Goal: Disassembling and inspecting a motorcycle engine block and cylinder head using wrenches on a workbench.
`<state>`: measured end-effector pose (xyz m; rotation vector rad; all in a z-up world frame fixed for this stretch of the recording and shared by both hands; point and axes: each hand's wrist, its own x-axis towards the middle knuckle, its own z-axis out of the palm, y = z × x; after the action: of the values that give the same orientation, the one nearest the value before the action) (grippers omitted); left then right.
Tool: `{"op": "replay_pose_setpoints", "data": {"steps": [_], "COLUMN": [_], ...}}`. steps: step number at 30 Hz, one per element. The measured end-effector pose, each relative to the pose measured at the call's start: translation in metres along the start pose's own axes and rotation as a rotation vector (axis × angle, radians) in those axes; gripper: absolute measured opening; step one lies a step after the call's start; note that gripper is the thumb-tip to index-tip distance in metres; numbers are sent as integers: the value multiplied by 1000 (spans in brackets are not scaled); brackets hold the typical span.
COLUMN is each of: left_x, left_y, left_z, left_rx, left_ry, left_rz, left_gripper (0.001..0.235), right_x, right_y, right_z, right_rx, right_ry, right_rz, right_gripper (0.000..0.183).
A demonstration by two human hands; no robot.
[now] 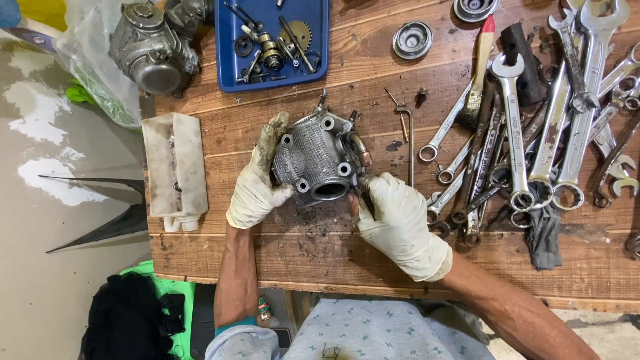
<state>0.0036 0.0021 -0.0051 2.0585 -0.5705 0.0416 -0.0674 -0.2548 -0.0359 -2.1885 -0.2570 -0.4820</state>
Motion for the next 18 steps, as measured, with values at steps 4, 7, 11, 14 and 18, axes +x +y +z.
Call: {"op": "replay_pose_setpoints", "data": {"steps": [4, 7, 11, 14, 18], "left_x": [1, 2, 3, 1, -6], "left_y": [-2, -3, -8, -18, -38], "left_z": [-4, -5, -6, -7, -9], "left_rx": [13, 2, -30, -2, -27], "left_ry": [-4, -24, -55, -80, -77], "left_rz": [-43, -68, -87, -95, -81], "left_gripper": [110, 110, 111, 114, 117], "right_x": [1, 4, 0, -2, -6], "right_y": [-4, -11, -11, -8, -3], "right_z": [-3, -9, -6, -4, 0], "right_rx": [-19, -34, -78, -111, -94], "right_ry": [5, -11, -5, -7, -12], "right_rz": [-52, -85, -129, -159, -188], "right_gripper": [21, 21, 14, 15, 17]}}
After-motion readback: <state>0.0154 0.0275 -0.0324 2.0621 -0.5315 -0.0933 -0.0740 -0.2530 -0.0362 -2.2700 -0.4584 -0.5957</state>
